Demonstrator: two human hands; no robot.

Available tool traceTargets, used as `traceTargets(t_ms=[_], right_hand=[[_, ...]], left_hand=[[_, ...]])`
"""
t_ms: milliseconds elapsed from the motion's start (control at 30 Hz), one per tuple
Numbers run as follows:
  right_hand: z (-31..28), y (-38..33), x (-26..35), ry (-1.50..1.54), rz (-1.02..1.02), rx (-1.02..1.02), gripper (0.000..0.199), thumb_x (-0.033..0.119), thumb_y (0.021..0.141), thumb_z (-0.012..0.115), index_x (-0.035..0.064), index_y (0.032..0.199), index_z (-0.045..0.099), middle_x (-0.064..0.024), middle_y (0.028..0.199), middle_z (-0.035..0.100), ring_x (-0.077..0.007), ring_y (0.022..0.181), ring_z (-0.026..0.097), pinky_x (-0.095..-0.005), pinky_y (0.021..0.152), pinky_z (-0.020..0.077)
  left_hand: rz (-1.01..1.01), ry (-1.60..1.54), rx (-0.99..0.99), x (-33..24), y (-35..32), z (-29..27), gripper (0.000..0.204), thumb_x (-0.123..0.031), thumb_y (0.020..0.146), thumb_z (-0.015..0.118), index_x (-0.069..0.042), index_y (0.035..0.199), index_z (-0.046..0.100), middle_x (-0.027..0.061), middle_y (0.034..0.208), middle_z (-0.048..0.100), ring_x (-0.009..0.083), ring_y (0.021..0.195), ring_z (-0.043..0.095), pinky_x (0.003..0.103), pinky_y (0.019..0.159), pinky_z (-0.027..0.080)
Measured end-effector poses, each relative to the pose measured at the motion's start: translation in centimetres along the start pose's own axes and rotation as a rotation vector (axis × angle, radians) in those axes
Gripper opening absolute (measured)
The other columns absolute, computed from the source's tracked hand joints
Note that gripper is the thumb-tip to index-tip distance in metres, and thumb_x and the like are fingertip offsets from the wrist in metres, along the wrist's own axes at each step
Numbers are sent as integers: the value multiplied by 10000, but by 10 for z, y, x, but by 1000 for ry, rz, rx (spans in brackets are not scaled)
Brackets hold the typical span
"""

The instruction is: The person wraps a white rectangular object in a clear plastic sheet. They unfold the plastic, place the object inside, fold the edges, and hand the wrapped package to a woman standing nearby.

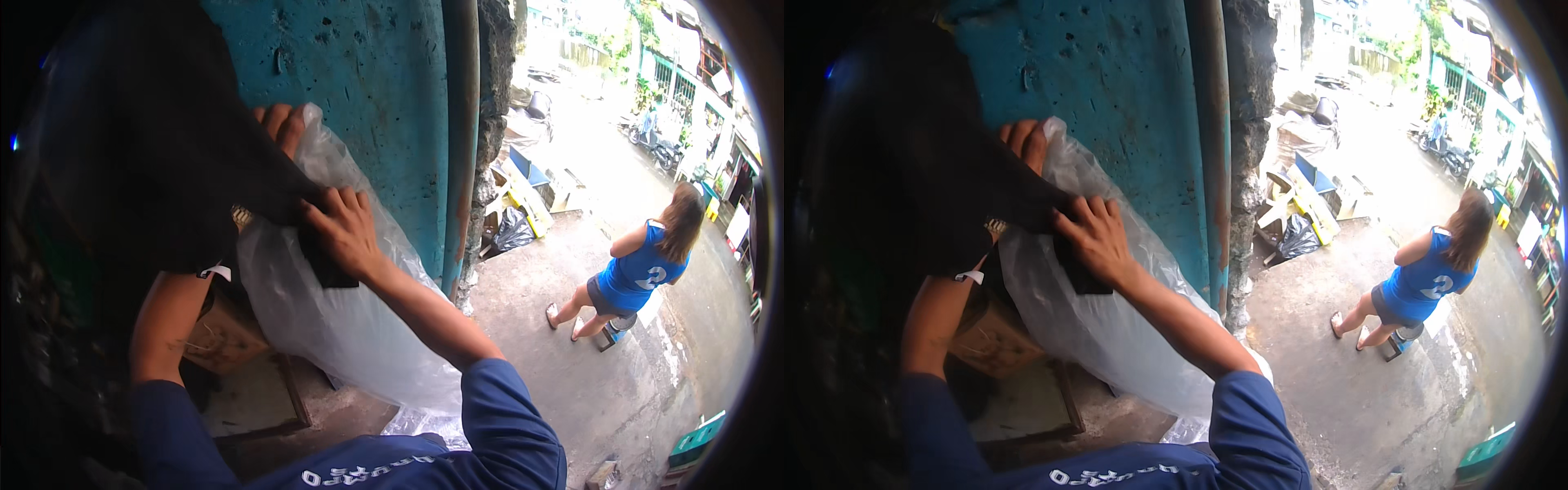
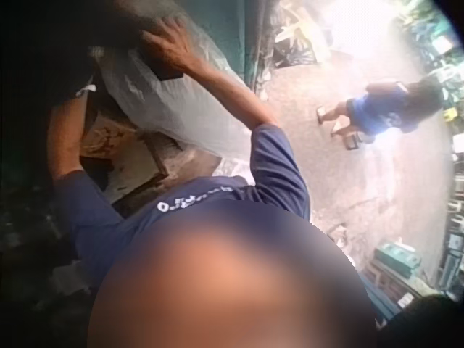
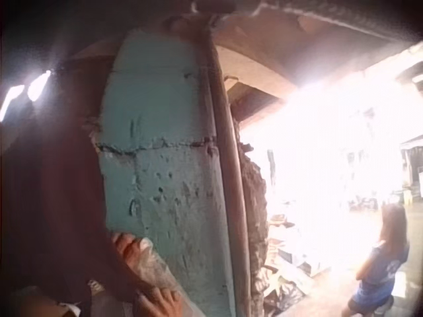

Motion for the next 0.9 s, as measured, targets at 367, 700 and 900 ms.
traceTargets(t_ms=[367, 700, 900], right_hand=[[-13, 4, -49, -43, -455, -55, 193, 125, 767, 676, 210, 940, 677, -34, 896, 489, -162, 752, 561, -303, 622, 480], [-32, 58, -58, 40, -272, -227, 261, 182, 695, 698, 107, 937, 759, -48, 883, 622, -177, 731, 602, -318, 585, 471], [-14, 3, -29, 69, -205, -197, 186, 161, 669, 674, 153, 854, 695, -20, 850, 526, -187, 754, 568, -332, 603, 483]], left_hand=[[-124, -40, -36, 43, -1, 10, 460, -248, 1027, 639, -6, 1411, 562, 218, 1432, 571, 366, 1297, 567, 430, 1095, 446], [-180, -37, -35, 66, 14, 17, 464, -248, 1030, 634, -5, 1417, 555, 213, 1432, 572, 359, 1298, 566, 427, 1097, 444], [-185, -28, -67, 89, 36, 39, 466, -248, 1032, 630, -5, 1421, 551, 210, 1432, 573, 354, 1298, 566, 426, 1098, 442]])
Point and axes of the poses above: each hand's wrist, its own y-axis towards the middle knuckle, its own z-axis out of the palm, x = y × z, the point moved 9 cm from there along y, towards the middle knuckle
